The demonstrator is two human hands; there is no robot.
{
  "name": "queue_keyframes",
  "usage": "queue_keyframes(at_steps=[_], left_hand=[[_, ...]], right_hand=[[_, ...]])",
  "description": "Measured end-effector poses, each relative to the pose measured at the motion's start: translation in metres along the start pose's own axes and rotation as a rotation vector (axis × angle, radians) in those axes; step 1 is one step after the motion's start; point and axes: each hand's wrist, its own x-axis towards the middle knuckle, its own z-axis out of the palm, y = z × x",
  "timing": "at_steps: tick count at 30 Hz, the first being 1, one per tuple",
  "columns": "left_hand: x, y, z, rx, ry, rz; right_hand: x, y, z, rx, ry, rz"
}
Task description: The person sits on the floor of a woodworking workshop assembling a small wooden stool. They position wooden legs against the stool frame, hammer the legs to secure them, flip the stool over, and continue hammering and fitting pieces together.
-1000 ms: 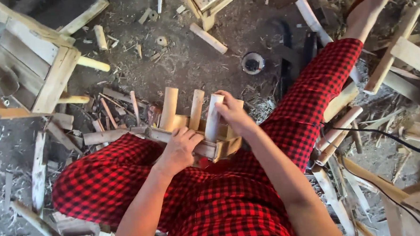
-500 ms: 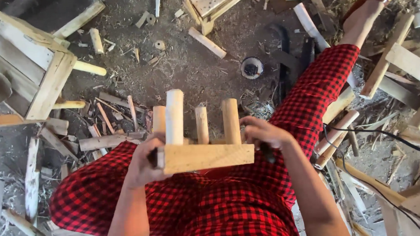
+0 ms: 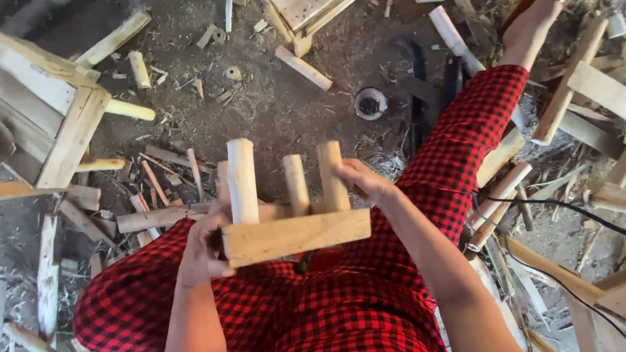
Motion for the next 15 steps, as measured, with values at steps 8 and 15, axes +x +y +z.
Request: queue_keyframes(at_steps=[8,15], left_hand=[[0.005,0.012,0.028,1.091,0.018,0.077],[0.017,-0.041,0.037,0.866,-0.243,-0.199]], right_hand=[[-0.028,-0.032,0.099,0.045,0.018,-0.230],[-0.026,-0.027,0.078,-0.006,0.020,-0.278]])
